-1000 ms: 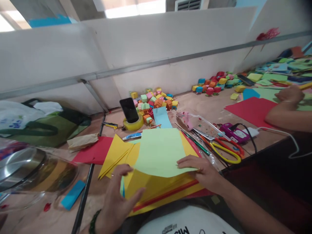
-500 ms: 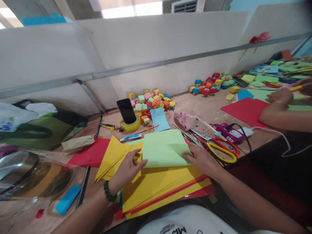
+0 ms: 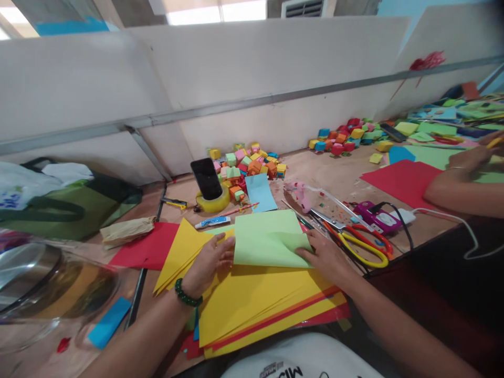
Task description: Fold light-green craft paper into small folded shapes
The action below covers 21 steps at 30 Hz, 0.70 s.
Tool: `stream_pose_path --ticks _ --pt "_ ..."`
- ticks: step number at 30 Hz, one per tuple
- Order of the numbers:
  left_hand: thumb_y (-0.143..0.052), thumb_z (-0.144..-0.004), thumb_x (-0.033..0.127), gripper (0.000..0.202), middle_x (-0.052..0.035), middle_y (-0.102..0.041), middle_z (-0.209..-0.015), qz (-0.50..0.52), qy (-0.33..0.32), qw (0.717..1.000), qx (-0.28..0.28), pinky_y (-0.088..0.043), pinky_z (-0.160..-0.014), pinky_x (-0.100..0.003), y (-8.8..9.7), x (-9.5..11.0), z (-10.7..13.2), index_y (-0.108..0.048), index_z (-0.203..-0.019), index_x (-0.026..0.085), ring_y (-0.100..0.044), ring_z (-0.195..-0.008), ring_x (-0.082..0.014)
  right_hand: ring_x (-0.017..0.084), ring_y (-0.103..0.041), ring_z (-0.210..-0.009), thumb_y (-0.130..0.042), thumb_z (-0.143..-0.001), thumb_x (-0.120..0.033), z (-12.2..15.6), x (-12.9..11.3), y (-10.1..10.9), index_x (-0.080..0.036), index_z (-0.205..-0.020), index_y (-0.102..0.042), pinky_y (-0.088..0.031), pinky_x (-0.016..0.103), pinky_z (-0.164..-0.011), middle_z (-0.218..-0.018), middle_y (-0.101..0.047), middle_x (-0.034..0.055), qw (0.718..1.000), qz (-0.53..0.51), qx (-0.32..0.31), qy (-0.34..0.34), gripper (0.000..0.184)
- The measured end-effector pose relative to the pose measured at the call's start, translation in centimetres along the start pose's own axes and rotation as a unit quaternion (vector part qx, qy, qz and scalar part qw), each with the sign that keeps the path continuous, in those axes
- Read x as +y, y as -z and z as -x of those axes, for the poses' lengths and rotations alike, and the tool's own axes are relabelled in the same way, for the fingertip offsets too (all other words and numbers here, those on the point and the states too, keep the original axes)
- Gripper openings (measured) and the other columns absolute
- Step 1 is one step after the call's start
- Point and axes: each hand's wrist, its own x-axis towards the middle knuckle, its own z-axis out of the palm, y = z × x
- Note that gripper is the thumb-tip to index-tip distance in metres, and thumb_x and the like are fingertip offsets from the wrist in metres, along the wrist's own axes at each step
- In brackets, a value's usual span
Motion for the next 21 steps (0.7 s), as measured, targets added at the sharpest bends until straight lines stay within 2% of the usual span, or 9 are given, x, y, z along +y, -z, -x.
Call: stream_pose_path --ticks 3,8,11,14,15,17,19,21 --pt "-0.075 -0.068 0.047 0.063 -0.0006 -0.060 -0.074 -0.106 -0.011 0.994 -0.022 -0.043 -0.049 -0.021 -0.2 0.1 0.1 -0.056 -0.118 0.015 -0.057 -0.059 -0.0123 0.023 -0.061 -0.091 -0.056 -0.083 -0.033 -0.1 0.0 -0.2 -0.018 -0.080 -0.064 -0.046 0.034 -0.079 -0.099 -0.064 0.0086 1.000 0.003 0.005 -0.014 0.017" --pt "-0.074 -0.063 0.043 0.072 -0.0059 -0.063 -0.094 -0.253 -0.087 0.963 -0.022 -0.050 -0.067 -0.030 -0.3 0.3 0.2 -0.055 -0.125 0.014 -0.061 -0.077 -0.0189 0.024 -0.060 -0.093 -0.060 -0.080 -0.035 -0.2 -0.3 -0.1 -0.018 -0.091 -0.064 -0.046 0.034 -0.081 -0.097 -0.064 0.0088 0.998 0.033 0.017 -0.048 0.021" --pt "-0.071 -0.064 0.040 0.072 -0.0086 -0.062 -0.105 -0.360 -0.113 0.926 0.008 -0.051 -0.074 -0.034 0.0 -0.3 -0.2 -0.053 -0.129 0.016 -0.060 -0.080 -0.0207 0.027 -0.059 -0.102 -0.064 -0.076 -0.031 -0.5 -0.6 0.3 -0.016 -0.108 -0.062 -0.045 0.037 -0.088 -0.107 -0.065 0.0122 0.996 0.022 0.007 -0.080 0.035" --pt "-0.070 -0.065 0.040 0.074 -0.0102 -0.061 -0.105 -0.407 -0.159 0.898 0.043 -0.049 -0.077 -0.036 0.3 -0.8 -1.0 -0.049 -0.133 0.016 -0.059 -0.090 -0.0248 0.028 -0.060 -0.105 -0.067 -0.074 -0.027 -1.1 -0.6 0.5 -0.017 -0.115 -0.060 -0.045 0.037 -0.090 -0.113 -0.067 0.0115 0.996 -0.021 -0.018 -0.085 0.043" --pt "-0.071 -0.065 0.041 0.075 -0.0105 -0.061 -0.104 -0.404 -0.167 0.898 0.048 -0.048 -0.076 -0.036 0.3 -0.8 -1.3 -0.049 -0.133 0.015 -0.059 -0.091 -0.0255 0.027 -0.061 -0.104 -0.067 -0.073 -0.027 -1.2 -0.5 0.5 -0.018 -0.116 -0.060 -0.045 0.036 -0.089 -0.113 -0.067 0.0105 0.996 -0.034 -0.025 -0.082 0.044" --pt "-0.073 -0.064 0.044 0.075 -0.0085 -0.061 -0.098 -0.366 -0.139 0.919 0.040 -0.047 -0.069 -0.032 0.3 -0.4 -1.9 -0.050 -0.130 0.015 -0.059 -0.083 -0.0226 0.027 -0.062 -0.102 -0.067 -0.073 -0.027 -1.4 -0.3 0.5 -0.019 -0.116 -0.061 -0.046 0.036 -0.088 -0.112 -0.069 0.0095 0.995 -0.047 -0.030 -0.080 0.044" --pt "-0.074 -0.063 0.046 0.071 -0.0029 -0.059 -0.087 -0.294 -0.063 0.954 0.002 -0.043 -0.059 -0.025 0.0 0.4 -2.3 -0.052 -0.124 0.016 -0.056 -0.069 -0.0156 0.027 -0.063 -0.101 -0.067 -0.073 -0.028 -1.5 -0.1 0.4 -0.019 -0.115 -0.062 -0.046 0.035 -0.086 -0.112 -0.069 0.0096 0.995 -0.046 -0.032 -0.081 0.044" --pt "-0.075 -0.063 0.047 0.066 0.0023 -0.054 -0.075 -0.219 -0.007 0.975 -0.050 -0.036 -0.051 -0.021 -0.5 1.3 -2.4 -0.053 -0.116 0.016 -0.051 -0.060 -0.0110 0.027 -0.064 -0.099 -0.067 -0.072 -0.028 -1.5 -0.1 0.4 -0.018 -0.114 -0.063 -0.047 0.035 -0.084 -0.111 -0.069 0.0102 0.994 -0.043 -0.037 -0.090 0.044"
